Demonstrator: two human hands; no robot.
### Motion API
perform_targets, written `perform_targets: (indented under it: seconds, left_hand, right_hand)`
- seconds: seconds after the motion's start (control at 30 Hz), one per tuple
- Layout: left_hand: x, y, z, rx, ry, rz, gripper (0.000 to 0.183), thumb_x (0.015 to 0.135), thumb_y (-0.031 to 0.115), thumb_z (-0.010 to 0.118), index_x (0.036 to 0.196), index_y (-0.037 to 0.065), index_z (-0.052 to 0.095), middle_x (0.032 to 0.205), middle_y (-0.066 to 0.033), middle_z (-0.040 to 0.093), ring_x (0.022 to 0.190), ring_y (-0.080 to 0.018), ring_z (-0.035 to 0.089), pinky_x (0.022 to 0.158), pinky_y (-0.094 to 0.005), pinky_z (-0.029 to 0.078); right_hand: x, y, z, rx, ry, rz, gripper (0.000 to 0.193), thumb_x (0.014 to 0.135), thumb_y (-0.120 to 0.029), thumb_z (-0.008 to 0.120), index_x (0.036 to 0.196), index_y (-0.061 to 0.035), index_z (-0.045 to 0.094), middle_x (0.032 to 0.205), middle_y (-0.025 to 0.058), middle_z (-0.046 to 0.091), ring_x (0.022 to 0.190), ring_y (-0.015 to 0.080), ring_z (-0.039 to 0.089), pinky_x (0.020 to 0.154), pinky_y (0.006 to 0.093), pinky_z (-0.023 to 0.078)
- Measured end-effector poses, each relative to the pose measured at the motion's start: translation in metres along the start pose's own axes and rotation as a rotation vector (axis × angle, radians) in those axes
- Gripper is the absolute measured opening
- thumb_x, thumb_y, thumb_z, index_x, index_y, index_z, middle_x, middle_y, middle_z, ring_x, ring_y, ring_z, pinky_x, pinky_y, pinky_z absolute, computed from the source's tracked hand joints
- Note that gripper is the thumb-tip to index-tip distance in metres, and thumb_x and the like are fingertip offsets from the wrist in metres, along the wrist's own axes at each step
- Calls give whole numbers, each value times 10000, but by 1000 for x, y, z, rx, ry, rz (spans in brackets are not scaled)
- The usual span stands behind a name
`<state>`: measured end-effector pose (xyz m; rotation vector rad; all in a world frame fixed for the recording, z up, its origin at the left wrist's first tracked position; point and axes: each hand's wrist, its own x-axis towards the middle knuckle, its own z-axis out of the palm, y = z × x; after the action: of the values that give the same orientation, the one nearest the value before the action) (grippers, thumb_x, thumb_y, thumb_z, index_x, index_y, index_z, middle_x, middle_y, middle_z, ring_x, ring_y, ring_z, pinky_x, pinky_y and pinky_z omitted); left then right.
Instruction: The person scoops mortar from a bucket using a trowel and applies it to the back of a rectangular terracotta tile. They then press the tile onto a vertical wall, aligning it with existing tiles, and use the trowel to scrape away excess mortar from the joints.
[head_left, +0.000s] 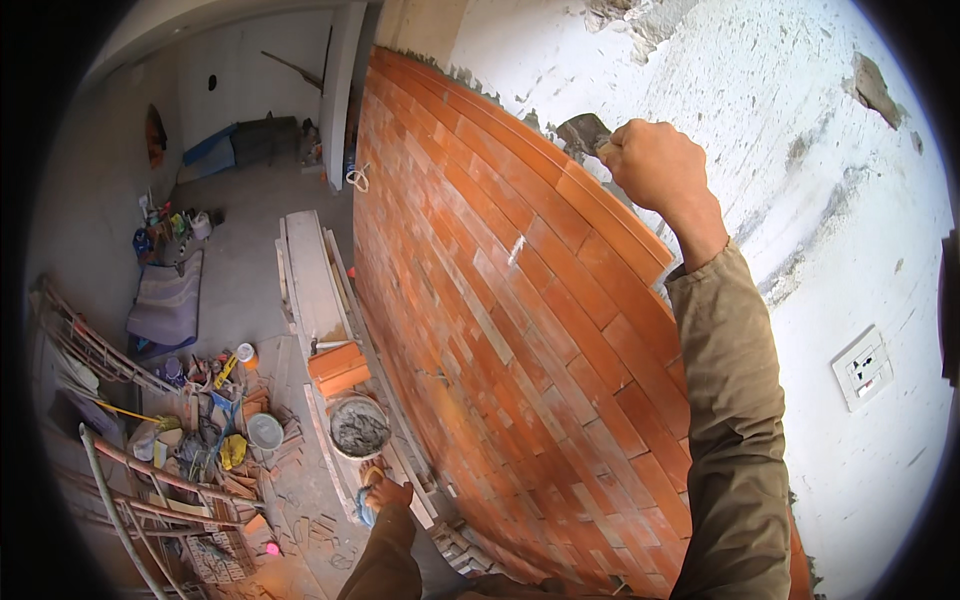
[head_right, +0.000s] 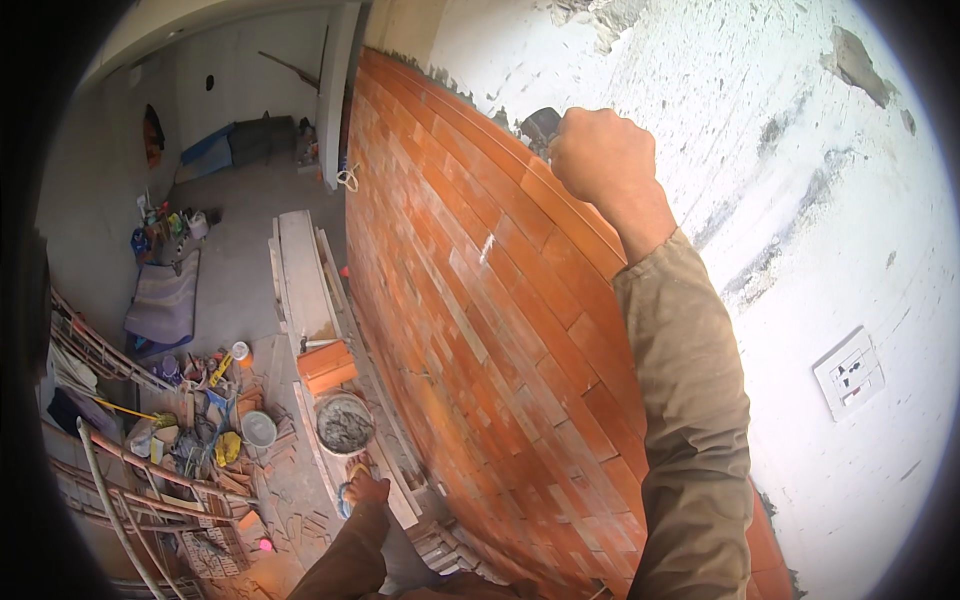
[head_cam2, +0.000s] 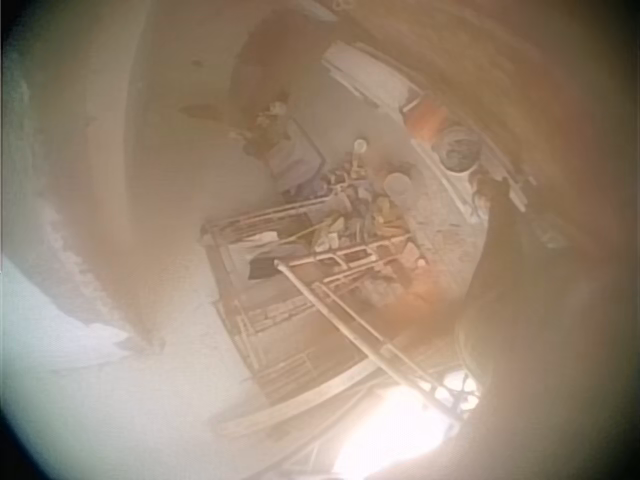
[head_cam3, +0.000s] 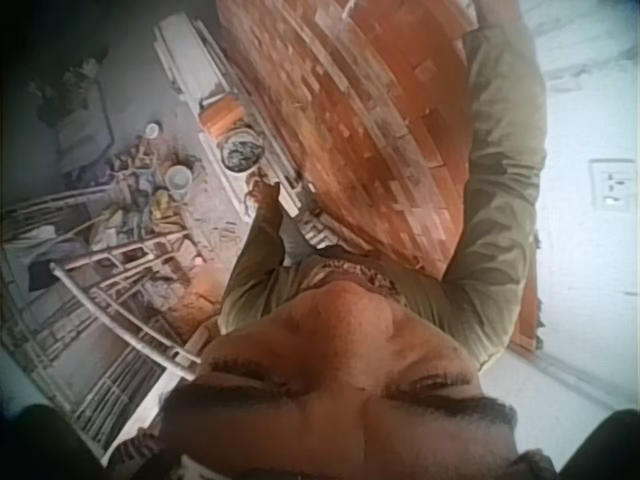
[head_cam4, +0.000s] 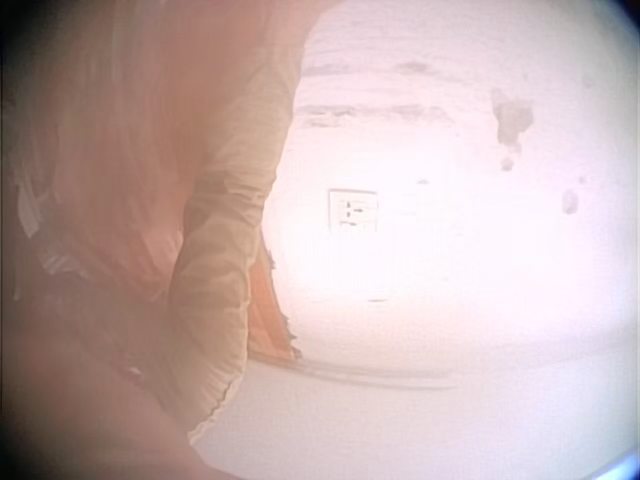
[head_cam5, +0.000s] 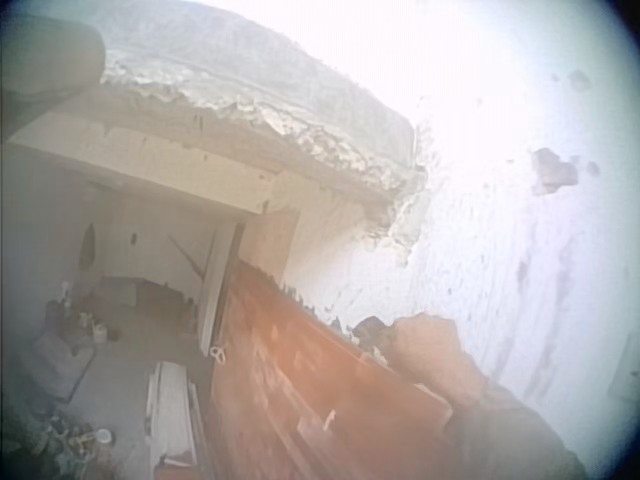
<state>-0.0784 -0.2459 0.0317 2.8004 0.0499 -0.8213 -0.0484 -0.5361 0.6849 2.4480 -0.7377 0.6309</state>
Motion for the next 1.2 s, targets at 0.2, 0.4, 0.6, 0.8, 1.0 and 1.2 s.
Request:
perform_targets:
  seconds: [0.2,0.4,0.6,0.8,1.0,1.2]
  left_hand:
    - [3,-1,5,18,-25,5,713,804,559,667,1273,23,642,1317,-167,622,1180,-416,613,985,-579,456]
    - [4,-1,6,4,-16,-11,724,796,548,681,1276,7,638,1335,-159,599,1176,-409,614,974,-576,465]
    - [6,-1,11,9,28,3,702,787,556,692,1231,14,670,1283,-134,633,1140,-391,634,952,-574,470]
    - [-2,4,3,4,13,1,683,730,449,704,1272,50,591,1237,-160,667,1146,-353,643,940,-534,467]
    - [1,1,6,30,22,-15,688,786,572,690,1207,28,691,1303,-158,632,1164,-404,621,975,-568,463]
    - [-4,-1,0,26,16,-1,677,756,464,689,1295,68,584,1247,-158,662,1138,-359,651,934,-539,475]
  right_hand:
    - [2,2,-1,-56,-17,-12,232,885,-287,630,968,-135,784,891,172,740,849,356,713,743,453,562]
    - [6,6,6,-41,-10,-19,237,884,-289,623,968,-138,785,878,172,740,830,362,712,739,457,562]
    - [9,8,8,-43,3,-13,244,888,-304,621,963,-137,783,861,173,738,820,366,712,728,460,562]
    - [5,6,10,-49,51,-46,228,887,-290,623,911,-116,767,866,183,734,813,375,712,723,472,563]
    - [-1,-3,12,-58,2,-96,170,844,-174,619,874,-62,744,866,194,732,807,372,723,695,458,570]
    - [0,-4,13,-55,72,-112,135,803,-98,608,823,-36,727,831,196,725,770,363,727,655,452,571]
